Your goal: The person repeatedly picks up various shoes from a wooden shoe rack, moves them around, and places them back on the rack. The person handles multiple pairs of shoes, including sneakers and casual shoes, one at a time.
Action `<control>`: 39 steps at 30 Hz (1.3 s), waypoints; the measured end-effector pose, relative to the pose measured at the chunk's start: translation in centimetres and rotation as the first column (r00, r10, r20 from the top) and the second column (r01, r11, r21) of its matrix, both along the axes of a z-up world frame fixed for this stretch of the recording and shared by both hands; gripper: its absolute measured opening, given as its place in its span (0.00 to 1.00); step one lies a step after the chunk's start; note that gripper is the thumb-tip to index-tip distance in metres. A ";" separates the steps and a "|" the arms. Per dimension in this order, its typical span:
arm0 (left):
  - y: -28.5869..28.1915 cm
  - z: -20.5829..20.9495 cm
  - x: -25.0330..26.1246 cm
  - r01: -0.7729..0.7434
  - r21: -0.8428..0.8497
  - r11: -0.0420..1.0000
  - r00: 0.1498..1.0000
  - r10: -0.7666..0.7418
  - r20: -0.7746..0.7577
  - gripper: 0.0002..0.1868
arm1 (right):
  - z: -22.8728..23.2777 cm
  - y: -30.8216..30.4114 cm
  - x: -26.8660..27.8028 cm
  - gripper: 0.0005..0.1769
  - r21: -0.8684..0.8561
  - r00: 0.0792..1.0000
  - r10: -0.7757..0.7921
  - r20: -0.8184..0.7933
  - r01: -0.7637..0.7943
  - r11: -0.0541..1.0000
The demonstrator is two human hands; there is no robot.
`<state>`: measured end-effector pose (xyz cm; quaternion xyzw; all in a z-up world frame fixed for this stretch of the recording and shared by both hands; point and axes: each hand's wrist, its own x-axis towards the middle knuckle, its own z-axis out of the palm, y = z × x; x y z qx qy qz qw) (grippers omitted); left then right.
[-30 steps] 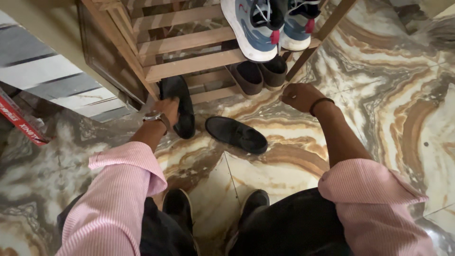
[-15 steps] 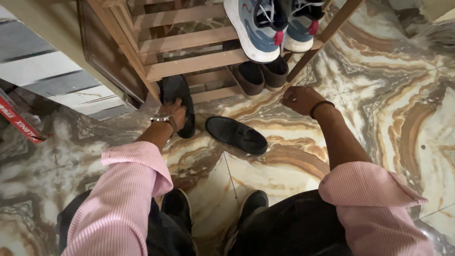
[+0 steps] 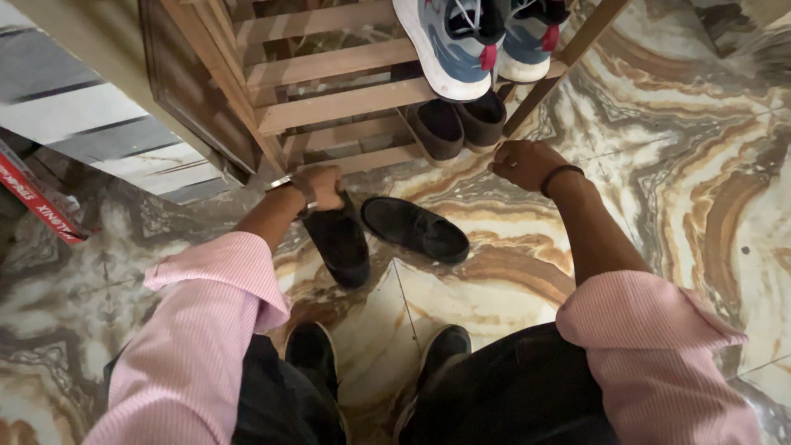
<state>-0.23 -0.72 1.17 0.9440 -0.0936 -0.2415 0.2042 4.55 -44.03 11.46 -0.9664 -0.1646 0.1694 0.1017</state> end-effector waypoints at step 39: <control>-4.7 22.7 -5.8 0.112 -0.513 0.851 0.556 0.375 0.742 0.13 | 6.5 15.7 -3.6 0.16 0.671 0.962 -0.047 -0.267 0.221 0.708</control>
